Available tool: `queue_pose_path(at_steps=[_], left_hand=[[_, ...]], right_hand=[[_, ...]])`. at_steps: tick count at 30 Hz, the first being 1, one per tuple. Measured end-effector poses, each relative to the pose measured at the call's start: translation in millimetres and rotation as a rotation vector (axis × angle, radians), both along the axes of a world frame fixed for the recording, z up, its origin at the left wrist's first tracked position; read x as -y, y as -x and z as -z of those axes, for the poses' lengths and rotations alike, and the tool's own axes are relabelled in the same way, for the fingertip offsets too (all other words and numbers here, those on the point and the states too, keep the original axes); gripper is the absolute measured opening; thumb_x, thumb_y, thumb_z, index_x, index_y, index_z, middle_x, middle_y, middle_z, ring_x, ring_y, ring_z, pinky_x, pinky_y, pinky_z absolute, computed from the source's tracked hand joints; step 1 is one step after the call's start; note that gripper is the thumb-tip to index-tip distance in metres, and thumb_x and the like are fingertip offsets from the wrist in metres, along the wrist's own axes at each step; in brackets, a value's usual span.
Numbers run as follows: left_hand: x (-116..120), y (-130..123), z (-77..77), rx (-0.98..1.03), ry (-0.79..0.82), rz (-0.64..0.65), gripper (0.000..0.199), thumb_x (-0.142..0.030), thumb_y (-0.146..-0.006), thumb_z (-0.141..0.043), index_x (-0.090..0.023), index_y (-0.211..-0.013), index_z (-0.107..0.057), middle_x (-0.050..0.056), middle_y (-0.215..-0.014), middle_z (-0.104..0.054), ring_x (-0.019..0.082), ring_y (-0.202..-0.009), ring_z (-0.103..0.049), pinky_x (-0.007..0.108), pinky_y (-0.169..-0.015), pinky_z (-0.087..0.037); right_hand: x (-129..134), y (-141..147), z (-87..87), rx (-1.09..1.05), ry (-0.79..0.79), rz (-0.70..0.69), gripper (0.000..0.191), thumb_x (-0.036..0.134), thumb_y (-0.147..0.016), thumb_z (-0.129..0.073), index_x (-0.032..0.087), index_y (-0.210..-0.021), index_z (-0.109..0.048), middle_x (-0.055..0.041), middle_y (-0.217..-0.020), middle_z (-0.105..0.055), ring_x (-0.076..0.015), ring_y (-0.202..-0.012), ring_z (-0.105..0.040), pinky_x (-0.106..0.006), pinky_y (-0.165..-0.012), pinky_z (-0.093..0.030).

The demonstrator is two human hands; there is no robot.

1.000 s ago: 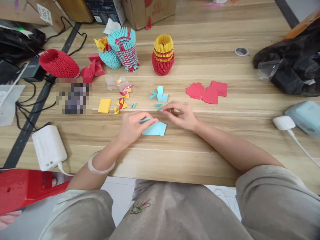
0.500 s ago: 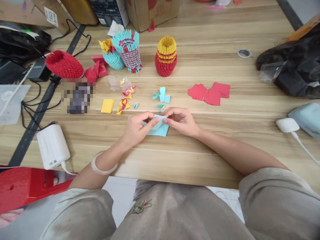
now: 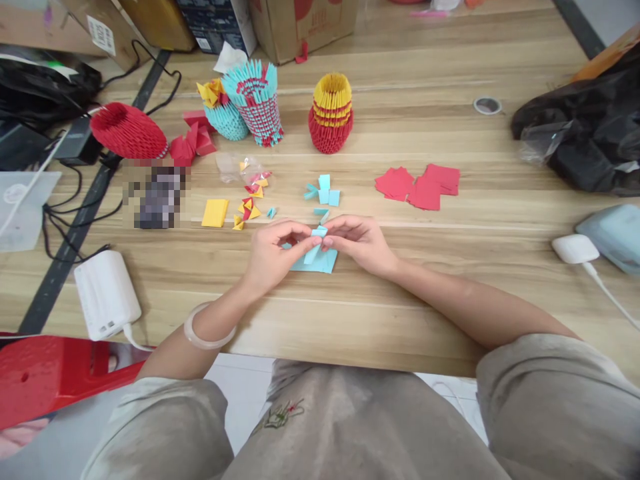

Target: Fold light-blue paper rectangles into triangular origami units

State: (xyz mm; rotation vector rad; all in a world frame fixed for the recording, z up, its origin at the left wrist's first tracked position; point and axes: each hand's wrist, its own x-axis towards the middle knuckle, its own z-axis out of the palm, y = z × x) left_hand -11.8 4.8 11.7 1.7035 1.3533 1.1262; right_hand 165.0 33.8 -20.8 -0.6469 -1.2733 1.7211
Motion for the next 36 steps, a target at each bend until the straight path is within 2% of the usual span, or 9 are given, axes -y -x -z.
queue_pose_path(at_steps=[5, 10, 14, 23, 36], left_hand=[[2, -4, 2.7, 0.145, 0.121, -0.035, 0.026, -0.035, -0.065, -0.08, -0.016, -0.077, -0.066, 0.002, -0.071, -0.07, 0.012, -0.063, -0.063, 0.024, -0.061, -0.052], [2, -5, 2.2, 0.189, 0.151, -0.02, 0.03, -0.032, -0.064, -0.081, -0.015, -0.086, -0.069, 0.005, -0.079, -0.072, 0.016, -0.073, -0.068, 0.028, -0.068, -0.056], [1, -6, 1.5, 0.176, 0.135, -0.016, 0.027, -0.033, -0.067, -0.078, -0.014, -0.085, -0.069, 0.005, -0.078, -0.072, 0.015, -0.071, -0.068, 0.029, -0.067, -0.057], [3, -7, 9.8, 0.171, 0.055, -0.033, 0.018, -0.022, -0.068, -0.077, -0.015, -0.084, -0.072, 0.002, -0.074, -0.071, 0.011, -0.065, -0.065, 0.021, -0.062, -0.055], [2, -5, 15.9, 0.031, -0.026, -0.093, 0.019, -0.027, -0.071, -0.076, -0.019, -0.088, -0.076, 0.005, -0.083, -0.075, 0.014, -0.069, -0.068, 0.024, -0.066, -0.057]], right_hand=[[-1, 2, -0.4, -0.036, 0.097, 0.019, 0.022, 0.035, -0.067, -0.079, 0.017, -0.075, -0.07, 0.0019, -0.065, -0.069, -0.0091, -0.056, -0.063, -0.024, -0.059, -0.057], [-3, 3, 1.6, -0.084, 0.187, 0.059, 0.02, 0.033, -0.066, -0.08, 0.017, -0.073, -0.072, 0.0008, -0.069, -0.071, -0.0091, -0.057, -0.063, -0.025, -0.058, -0.055], [-5, 3, 2.9, -0.097, 0.217, 0.056, 0.017, 0.032, -0.067, -0.08, 0.018, -0.073, -0.072, 0.0002, -0.072, -0.071, -0.0086, -0.06, -0.061, -0.025, -0.061, -0.055], [-6, 2, 3.5, -0.034, 0.236, 0.044, 0.022, 0.034, -0.062, -0.082, 0.016, -0.068, -0.072, 0.0007, -0.064, -0.07, -0.0083, -0.055, -0.06, -0.023, -0.057, -0.052], [-7, 2, 6.0, -0.061, 0.252, 0.03, 0.021, 0.036, -0.064, -0.08, 0.017, -0.071, -0.074, 0.0013, -0.066, -0.071, -0.0074, -0.057, -0.062, -0.022, -0.06, -0.052]])
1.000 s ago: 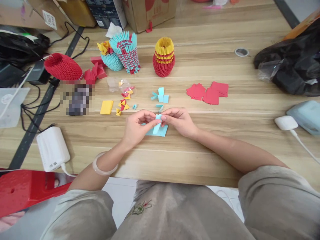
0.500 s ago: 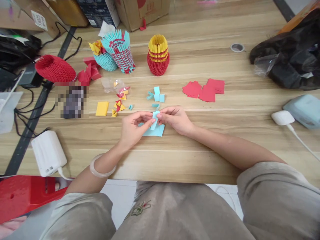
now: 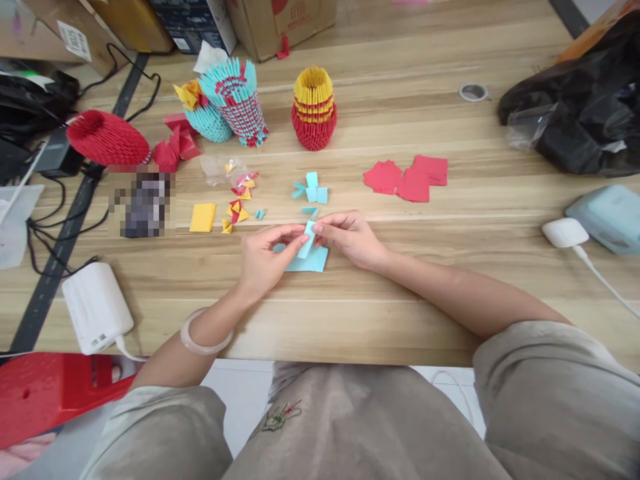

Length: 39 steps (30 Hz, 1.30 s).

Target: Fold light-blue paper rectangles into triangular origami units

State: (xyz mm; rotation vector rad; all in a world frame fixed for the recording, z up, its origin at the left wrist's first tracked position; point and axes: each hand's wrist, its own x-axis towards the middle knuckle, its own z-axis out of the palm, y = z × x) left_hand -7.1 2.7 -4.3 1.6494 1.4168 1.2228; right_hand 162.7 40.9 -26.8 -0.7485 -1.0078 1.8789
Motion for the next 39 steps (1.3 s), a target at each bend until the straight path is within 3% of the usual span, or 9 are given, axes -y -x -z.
queue_pose_path(at_steps=[10, 22, 31, 39], left_hand=[[-1.5, 1.1, -2.3, -0.128, -0.138, 0.054, 0.014, -0.023, -0.075, -0.072, -0.019, -0.088, -0.076, 0.006, -0.081, -0.074, 0.013, -0.067, -0.066, 0.024, -0.061, -0.053], [-2.6, 3.2, -3.7, -0.146, -0.229, 0.098, 0.016, -0.019, -0.078, -0.07, -0.022, -0.092, -0.076, 0.004, -0.083, -0.074, 0.013, -0.073, -0.067, 0.024, -0.065, -0.052], [-2.4, 1.7, 1.6, -0.072, -0.116, 0.101, 0.019, -0.026, -0.074, -0.074, -0.022, -0.093, -0.076, 0.004, -0.084, -0.075, 0.015, -0.071, -0.067, 0.026, -0.064, -0.055], [-1.0, 1.2, -1.4, -0.044, -0.137, 0.06, 0.011, -0.024, -0.073, -0.074, -0.022, -0.084, -0.077, 0.003, -0.081, -0.075, 0.015, -0.07, -0.068, 0.026, -0.064, -0.056]], right_hand=[[-0.6, -0.2, 3.2, 0.003, -0.019, 0.007, 0.019, 0.035, -0.065, -0.08, 0.018, -0.072, -0.075, 0.0008, -0.066, -0.071, -0.0078, -0.06, -0.062, -0.022, -0.062, -0.052], [-1.0, -0.8, 0.1, -0.004, 0.002, 0.027, 0.02, 0.034, -0.062, -0.082, 0.017, -0.065, -0.072, 0.0004, -0.062, -0.069, -0.0084, -0.059, -0.062, -0.023, -0.061, -0.05], [-0.5, -2.8, -4.9, -0.023, 0.058, 0.062, 0.026, 0.035, -0.06, -0.083, 0.016, -0.059, -0.066, 0.0018, -0.057, -0.067, -0.008, -0.054, -0.06, -0.023, -0.057, -0.05], [-0.9, -0.9, -2.2, 0.015, 0.022, 0.022, 0.024, 0.035, -0.061, -0.083, 0.016, -0.065, -0.068, 0.0015, -0.061, -0.068, -0.0082, -0.057, -0.061, -0.023, -0.059, -0.05]])
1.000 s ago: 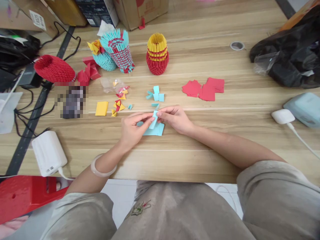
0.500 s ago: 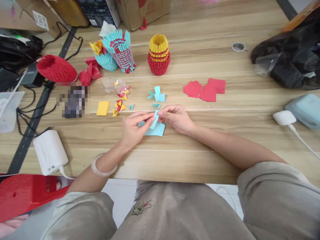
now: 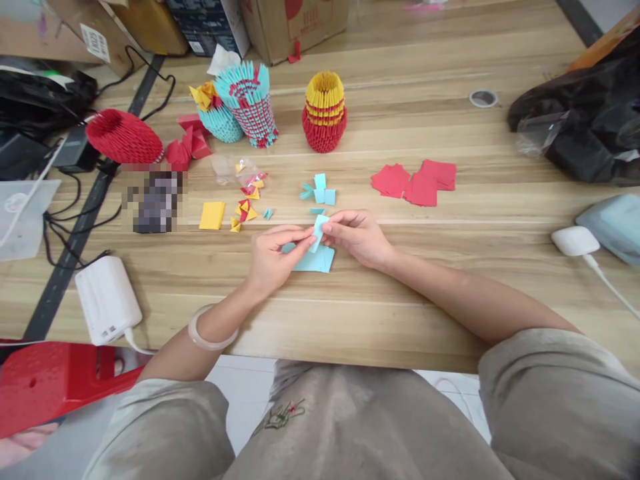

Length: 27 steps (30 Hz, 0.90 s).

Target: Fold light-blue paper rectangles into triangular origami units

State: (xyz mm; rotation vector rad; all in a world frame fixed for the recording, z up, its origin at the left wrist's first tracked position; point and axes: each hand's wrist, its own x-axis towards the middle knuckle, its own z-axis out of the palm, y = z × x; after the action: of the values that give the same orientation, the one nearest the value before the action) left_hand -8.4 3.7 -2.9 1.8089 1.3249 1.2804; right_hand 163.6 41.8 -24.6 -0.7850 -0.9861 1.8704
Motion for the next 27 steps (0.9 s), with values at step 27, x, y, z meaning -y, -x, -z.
queue_pose_path(at_steps=[27], left_hand=[[-0.3, 0.0, -0.1, -0.014, -0.018, 0.005, 0.005, -0.024, -0.073, -0.073, -0.02, -0.076, -0.074, 0.004, -0.077, -0.073, 0.016, -0.071, -0.067, 0.029, -0.065, -0.054]], right_hand=[[1.7, -2.8, -4.7, 0.146, -0.172, -0.118, 0.03, 0.042, -0.064, -0.079, 0.015, -0.063, -0.067, -0.0007, -0.064, -0.068, -0.0105, -0.062, -0.062, -0.027, -0.066, -0.053]])
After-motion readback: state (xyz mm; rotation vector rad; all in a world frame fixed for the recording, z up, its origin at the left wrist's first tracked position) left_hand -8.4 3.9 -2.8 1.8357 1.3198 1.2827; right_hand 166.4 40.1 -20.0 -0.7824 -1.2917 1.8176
